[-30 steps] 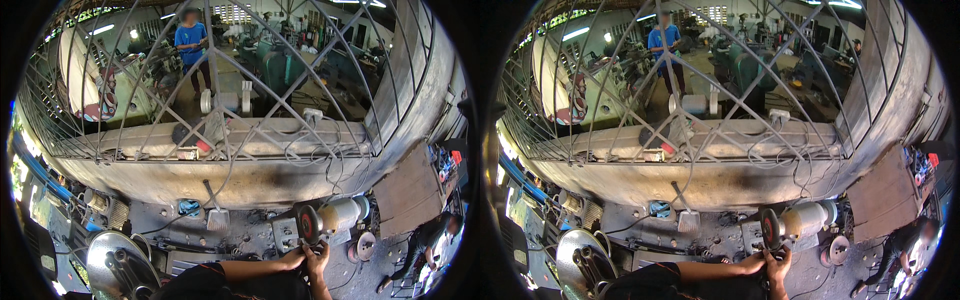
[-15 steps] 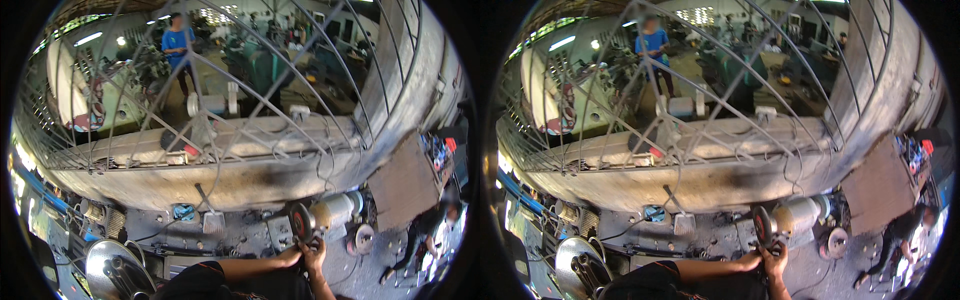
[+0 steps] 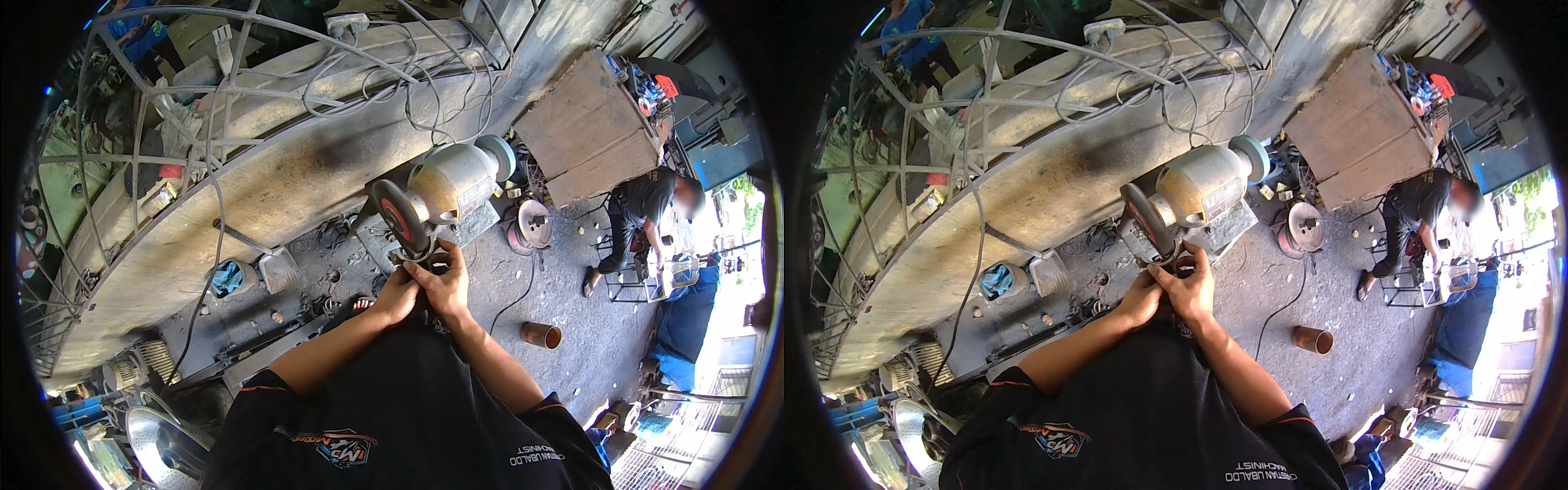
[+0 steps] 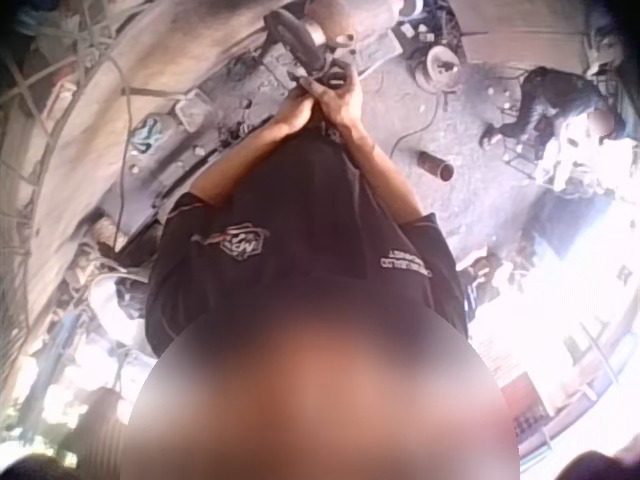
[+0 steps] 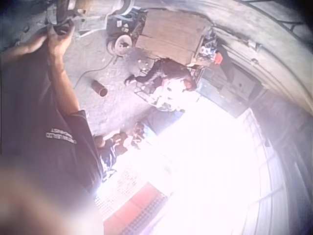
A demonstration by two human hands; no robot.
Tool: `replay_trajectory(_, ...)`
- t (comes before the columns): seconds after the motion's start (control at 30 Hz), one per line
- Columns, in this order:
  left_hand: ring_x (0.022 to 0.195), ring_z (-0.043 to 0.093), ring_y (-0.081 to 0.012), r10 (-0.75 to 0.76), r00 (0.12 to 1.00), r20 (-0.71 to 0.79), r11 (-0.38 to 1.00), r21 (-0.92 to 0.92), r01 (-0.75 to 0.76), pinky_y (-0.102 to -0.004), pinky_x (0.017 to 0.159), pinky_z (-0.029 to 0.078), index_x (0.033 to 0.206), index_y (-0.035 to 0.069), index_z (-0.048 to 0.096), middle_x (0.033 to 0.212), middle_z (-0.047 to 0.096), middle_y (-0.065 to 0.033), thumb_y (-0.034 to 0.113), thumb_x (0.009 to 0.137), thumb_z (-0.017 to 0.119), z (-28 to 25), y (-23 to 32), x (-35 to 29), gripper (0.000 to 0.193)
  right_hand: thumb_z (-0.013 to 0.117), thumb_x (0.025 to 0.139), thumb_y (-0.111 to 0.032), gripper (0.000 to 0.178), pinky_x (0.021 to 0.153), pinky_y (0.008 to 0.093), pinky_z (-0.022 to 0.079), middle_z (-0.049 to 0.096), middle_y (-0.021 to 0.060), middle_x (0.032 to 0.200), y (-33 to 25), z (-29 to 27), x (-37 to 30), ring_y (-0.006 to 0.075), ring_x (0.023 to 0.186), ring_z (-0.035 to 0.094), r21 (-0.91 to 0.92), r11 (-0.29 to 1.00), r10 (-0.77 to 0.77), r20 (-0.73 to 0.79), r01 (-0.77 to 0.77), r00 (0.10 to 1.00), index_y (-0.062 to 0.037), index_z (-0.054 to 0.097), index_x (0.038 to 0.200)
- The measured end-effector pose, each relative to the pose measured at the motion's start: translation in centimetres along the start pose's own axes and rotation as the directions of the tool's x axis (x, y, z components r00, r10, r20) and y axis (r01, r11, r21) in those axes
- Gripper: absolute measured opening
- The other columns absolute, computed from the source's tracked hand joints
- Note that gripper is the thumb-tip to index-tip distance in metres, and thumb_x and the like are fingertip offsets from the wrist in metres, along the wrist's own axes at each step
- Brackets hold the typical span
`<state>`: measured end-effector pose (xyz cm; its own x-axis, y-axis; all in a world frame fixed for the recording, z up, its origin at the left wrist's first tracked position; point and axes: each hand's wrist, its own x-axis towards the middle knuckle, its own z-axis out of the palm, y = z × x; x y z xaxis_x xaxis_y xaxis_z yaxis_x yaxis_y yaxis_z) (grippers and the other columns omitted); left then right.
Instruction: The person uses a bench grinder to smooth the edges of small metal parts. They repeatedly press the parts against the spinning wheel, rotate them to grind different sides, and place finished pieces into a metal bowl. The person also adjusts the camera headstrap at the end.
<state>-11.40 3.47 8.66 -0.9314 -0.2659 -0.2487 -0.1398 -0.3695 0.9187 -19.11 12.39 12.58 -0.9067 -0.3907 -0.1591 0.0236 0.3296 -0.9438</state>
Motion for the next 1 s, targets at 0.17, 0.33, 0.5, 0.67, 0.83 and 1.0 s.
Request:
replay_trajectory(0.17,0.118,0.056,-0.0196,0.022,1.0,-0.001,0.996,0.082,-0.022,-0.0326,0.1,0.046,0.132,-0.003,0.054,0.127,0.061,-0.013,0.023,0.103,0.046,-0.4,-0.2,-0.5,0.04,0.092,0.069,-0.028,0.078,0.079,0.0313,0.052,0.065,0.0127,0.099,-0.5,-0.1,-0.6,0.0189,0.09,0.062,-0.028,1.0,0.005,0.014,-0.004,1.0,0.0022,0.052,0.129)
replay_trajectory(0.33,0.117,0.057,-0.0195,0.056,0.998,0.025,0.997,-0.059,-0.055,-0.0326,0.1,0.046,0.133,-0.002,0.054,0.126,0.062,-0.0125,0.021,0.103,0.046,-0.1,-1.2,-0.7,0.039,0.091,0.069,-0.03,0.079,0.079,0.0313,0.052,0.065,0.0137,0.1,0.4,0.1,-0.8,0.019,0.09,0.063,-0.023,1.0,0.02,0.024,-0.019,1.0,0.0026,0.052,0.129)
replay_trajectory(0.5,0.116,0.058,-0.0186,0.004,1.0,0.01,0.99,-0.14,-0.002,-0.0323,0.1,0.046,0.132,-0.002,0.055,0.127,0.061,-0.0119,0.021,0.103,0.046,-0.1,-2.1,-0.7,0.038,0.091,0.069,-0.031,0.08,0.077,0.0313,0.053,0.066,0.0129,0.098,1.3,0.0,-0.9,0.0188,0.088,0.064,-0.079,0.996,0.039,0.025,-0.037,0.999,0.0028,0.052,0.13)
replay_trajectory(0.67,0.119,0.057,-0.0249,0.017,0.997,-0.072,0.987,0.158,-0.006,-0.0372,0.103,0.044,0.129,-0.002,0.057,0.128,0.061,-0.0172,0.021,0.101,0.041,-0.7,-3.0,-0.4,0.039,0.09,0.072,-0.026,0.076,0.078,0.0323,0.054,0.068,0.0134,0.098,1.8,0.1,-0.6,0.019,0.087,0.065,-0.016,0.999,0.043,0.049,-0.043,0.998,0.0039,0.052,0.13)
replay_trajectory(0.83,0.114,0.059,-0.0274,0.159,0.985,0.059,0.959,0.228,-0.169,-0.0406,0.096,0.047,0.121,-0.006,0.058,0.125,0.063,-0.0198,0.033,0.099,0.045,-2.1,-3.5,0.9,0.047,0.086,0.073,-0.023,0.064,0.085,0.038,0.054,0.07,0.0174,0.104,1.0,-0.4,0.0,0.0254,0.093,0.068,-0.104,0.994,-0.016,0.044,0.02,0.999,-0.0045,0.057,0.127)
replay_trajectory(1.0,0.128,0.049,-0.0249,0.112,0.977,0.181,0.993,-0.06,-0.103,-0.0364,0.106,0.041,0.14,-0.005,0.046,0.141,0.051,-0.0148,0.028,0.102,0.036,-2.8,-5.3,3.8,0.051,0.086,0.073,-0.026,0.07,0.084,0.0369,0.053,0.068,0.0156,0.101,-0.2,-1.6,0.6,0.0247,0.092,0.065,0.021,1.0,-0.009,0.051,0.008,0.999,-0.0032,0.052,0.13)
